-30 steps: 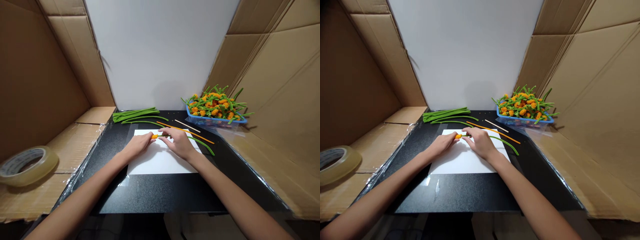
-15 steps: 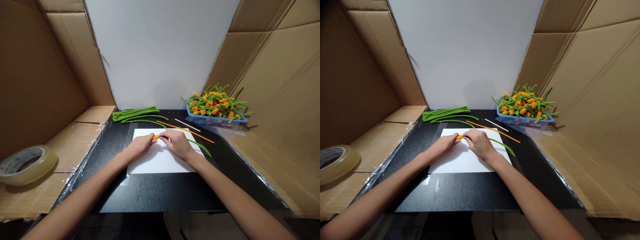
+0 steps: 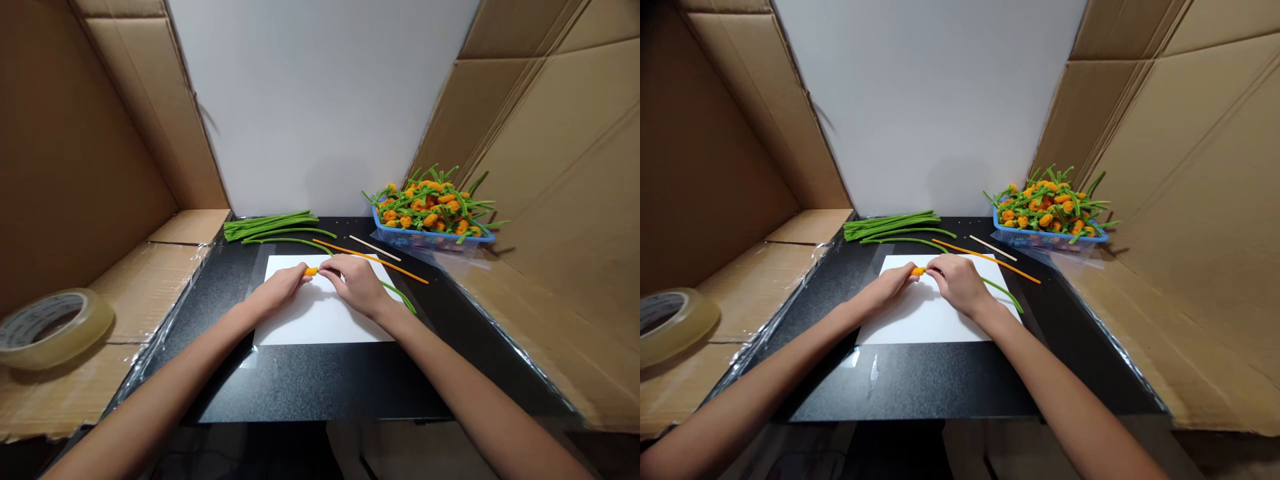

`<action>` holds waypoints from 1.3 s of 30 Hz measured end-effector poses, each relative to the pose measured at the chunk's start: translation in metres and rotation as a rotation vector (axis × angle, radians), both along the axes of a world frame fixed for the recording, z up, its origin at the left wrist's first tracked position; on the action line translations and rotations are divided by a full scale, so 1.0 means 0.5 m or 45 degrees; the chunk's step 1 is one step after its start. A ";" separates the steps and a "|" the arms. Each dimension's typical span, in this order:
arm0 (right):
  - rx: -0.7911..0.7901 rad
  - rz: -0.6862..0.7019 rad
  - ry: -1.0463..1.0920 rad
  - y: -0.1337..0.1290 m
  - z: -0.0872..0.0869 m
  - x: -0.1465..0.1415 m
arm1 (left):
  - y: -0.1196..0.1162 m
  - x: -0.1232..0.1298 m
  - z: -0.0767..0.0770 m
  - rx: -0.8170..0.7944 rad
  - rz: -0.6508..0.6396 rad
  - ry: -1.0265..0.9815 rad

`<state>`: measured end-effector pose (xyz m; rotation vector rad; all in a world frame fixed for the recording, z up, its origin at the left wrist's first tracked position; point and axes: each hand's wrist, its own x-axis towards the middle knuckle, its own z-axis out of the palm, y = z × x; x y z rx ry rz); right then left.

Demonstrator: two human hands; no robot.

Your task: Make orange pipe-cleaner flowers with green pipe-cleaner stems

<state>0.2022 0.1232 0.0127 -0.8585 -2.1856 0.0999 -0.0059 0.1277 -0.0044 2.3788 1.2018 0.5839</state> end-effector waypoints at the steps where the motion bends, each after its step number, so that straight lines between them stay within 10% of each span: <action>1: 0.002 0.003 -0.005 -0.001 -0.002 -0.002 | 0.000 0.001 -0.003 -0.005 -0.015 -0.007; 39: -0.143 -0.178 -0.025 0.000 0.008 0.004 | 0.008 -0.014 0.016 0.097 0.043 0.183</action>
